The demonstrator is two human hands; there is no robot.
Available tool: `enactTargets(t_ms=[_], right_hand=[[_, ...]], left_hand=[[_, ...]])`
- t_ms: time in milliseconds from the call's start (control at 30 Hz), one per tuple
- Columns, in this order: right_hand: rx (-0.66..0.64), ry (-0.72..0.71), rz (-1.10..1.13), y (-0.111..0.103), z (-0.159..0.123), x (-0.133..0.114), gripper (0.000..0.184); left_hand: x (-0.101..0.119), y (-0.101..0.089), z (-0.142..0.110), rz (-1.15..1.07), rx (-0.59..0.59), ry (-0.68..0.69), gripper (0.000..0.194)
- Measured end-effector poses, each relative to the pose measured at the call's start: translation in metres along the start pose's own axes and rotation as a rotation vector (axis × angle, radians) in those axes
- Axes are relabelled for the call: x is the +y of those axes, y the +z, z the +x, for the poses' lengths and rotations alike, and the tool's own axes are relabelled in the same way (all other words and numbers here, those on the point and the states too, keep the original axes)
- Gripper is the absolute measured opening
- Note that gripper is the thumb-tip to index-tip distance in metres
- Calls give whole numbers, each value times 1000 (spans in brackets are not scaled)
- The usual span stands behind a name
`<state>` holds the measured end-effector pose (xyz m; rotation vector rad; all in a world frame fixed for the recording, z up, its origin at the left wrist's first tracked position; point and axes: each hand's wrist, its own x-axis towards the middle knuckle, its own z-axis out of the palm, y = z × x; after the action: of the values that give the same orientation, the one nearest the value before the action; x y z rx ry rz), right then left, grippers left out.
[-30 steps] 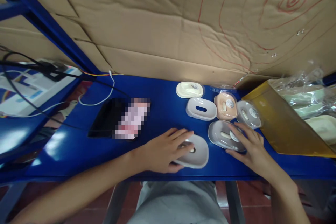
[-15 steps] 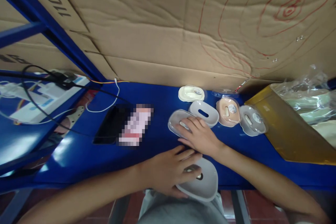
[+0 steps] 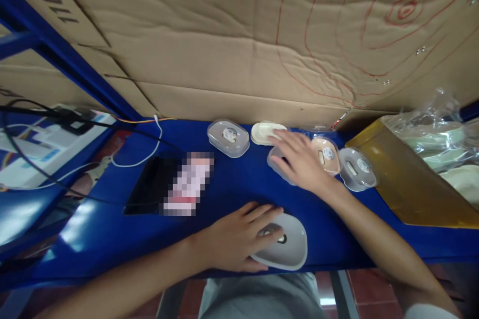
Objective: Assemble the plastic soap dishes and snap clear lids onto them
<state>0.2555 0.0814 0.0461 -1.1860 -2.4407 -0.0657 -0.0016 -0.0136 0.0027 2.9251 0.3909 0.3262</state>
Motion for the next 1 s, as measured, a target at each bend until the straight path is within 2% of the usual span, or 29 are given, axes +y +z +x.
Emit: enactTargets(t_ms=[100,167,233,333,433,500,600,733,900,1000], right_hand=[[93,358,-192,-24,-70,30,51],[87,543,-353,-30,-116,40,56],[73,582,-427,-32,-154,41,57],[76,574,-438,-38,-193,26,54],[39,498,-315,-51,-214,6,46],[-30,421,-178,-61,-221,-8,40],[-170,297,-25,-69,-215,-28,37],[-289,138,107,-65,-175,-52,38],[-309,-92,280,-33,-98,-66,34],[-271,-208,296,-8,-53,-62,43]], left_hand=[[0,-1,0,-28,12,-33,66],[1,-1,1,-57,18,-57,63],[1,1,3,-84,30,-65,64],[1,1,6,-91,43,-56,62],[3,-2,8,-77,32,-43,59],[7,-2,8,-67,27,0,59],[14,1,6,-60,34,99,58],[21,9,3,-57,83,161,56],[19,12,3,-60,85,190,53],[13,11,2,-72,95,146,54]])
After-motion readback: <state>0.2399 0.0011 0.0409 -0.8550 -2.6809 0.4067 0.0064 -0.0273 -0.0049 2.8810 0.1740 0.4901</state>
